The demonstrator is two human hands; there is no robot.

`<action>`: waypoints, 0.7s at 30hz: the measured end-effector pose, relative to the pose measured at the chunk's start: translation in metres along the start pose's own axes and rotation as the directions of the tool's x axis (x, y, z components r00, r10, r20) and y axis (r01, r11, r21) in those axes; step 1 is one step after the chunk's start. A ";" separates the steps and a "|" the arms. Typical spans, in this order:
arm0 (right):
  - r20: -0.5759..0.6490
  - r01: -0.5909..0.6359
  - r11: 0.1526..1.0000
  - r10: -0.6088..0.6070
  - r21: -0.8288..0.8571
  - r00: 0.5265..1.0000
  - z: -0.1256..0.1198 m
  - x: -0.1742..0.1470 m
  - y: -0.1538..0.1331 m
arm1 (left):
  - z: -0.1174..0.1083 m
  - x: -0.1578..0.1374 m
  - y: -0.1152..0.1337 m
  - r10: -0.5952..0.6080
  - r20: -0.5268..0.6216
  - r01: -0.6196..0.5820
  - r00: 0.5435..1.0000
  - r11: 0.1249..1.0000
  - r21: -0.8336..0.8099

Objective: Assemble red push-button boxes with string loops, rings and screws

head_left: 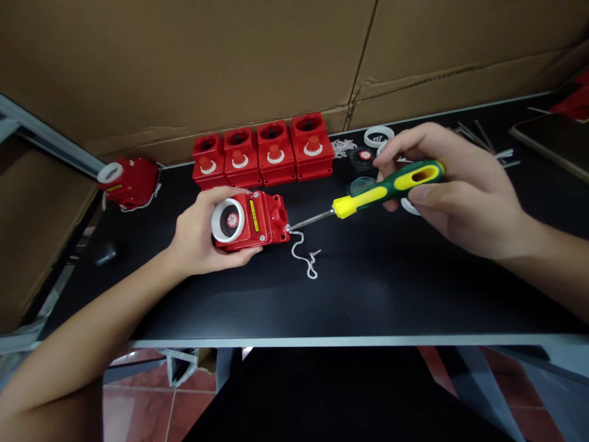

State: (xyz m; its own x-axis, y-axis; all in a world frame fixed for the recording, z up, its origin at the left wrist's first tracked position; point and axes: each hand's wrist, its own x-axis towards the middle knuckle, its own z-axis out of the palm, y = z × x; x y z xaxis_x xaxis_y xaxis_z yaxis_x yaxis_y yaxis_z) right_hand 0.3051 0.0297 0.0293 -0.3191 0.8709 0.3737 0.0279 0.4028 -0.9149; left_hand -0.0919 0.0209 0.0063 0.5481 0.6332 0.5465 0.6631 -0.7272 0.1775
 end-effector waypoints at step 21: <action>0.025 0.063 0.980 -0.060 -0.191 0.998 -0.010 0.000 0.004 | -0.001 -0.001 0.001 -0.032 0.005 0.032 0.999 0.999 0.010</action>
State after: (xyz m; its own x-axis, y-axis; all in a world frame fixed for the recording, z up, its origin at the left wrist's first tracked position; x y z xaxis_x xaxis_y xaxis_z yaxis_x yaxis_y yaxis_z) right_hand 0.3143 0.0343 0.0271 -0.3435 0.8382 0.4236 0.1881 0.5034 -0.8434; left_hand -0.0927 0.0196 0.0067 0.5293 0.6574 0.5363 0.6852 -0.7040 0.1867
